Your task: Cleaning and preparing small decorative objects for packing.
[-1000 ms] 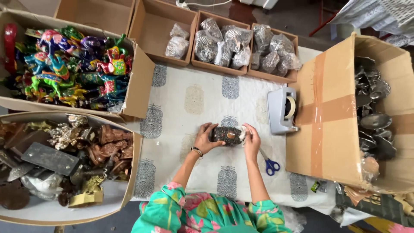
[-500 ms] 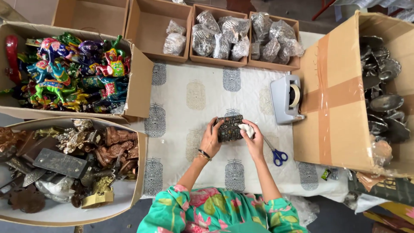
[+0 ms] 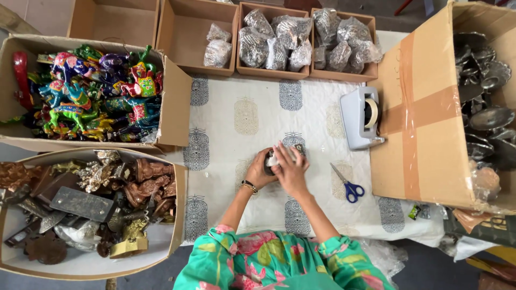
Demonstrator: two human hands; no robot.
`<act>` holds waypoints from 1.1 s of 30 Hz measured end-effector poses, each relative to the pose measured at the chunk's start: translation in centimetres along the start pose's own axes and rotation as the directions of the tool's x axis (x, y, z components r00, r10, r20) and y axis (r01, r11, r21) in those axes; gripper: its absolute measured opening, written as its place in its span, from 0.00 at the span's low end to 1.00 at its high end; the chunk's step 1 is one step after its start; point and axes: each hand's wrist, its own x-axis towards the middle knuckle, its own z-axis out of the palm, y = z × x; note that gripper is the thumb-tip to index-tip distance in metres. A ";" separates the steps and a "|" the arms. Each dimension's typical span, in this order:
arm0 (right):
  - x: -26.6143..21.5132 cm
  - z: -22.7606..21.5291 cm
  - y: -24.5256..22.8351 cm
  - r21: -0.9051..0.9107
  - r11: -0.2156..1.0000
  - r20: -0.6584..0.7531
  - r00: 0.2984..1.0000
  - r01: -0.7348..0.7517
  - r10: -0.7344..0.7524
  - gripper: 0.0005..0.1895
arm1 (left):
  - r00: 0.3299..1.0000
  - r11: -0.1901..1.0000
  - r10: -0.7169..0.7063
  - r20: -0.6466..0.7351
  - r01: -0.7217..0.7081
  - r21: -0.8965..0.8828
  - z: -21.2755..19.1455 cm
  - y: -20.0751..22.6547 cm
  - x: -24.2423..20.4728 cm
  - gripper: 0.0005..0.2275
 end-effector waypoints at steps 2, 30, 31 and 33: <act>-0.1 0.1 -0.3 -0.091 0.986 -0.012 0.990 0.139 -0.141 0.27 | 1.000 0.999 -0.029 0.012 0.029 -0.036 -0.4 0.6 0.0 0.43; -1.7 2.2 8.9 0.066 0.990 -0.225 0.964 -0.128 0.140 0.14 | 0.999 0.945 -0.028 0.022 0.034 -0.326 0.7 -0.6 0.6 0.45; -1.4 0.6 6.3 0.060 0.990 -0.230 0.963 -0.130 0.141 0.14 | 0.999 0.943 -0.022 0.026 0.029 -0.330 0.9 -0.6 1.0 0.45; -1.4 -1.9 0.4 0.163 0.987 -0.151 0.988 0.004 0.021 0.16 | 0.998 0.943 -0.056 0.037 0.065 -0.327 0.7 -0.9 0.7 0.42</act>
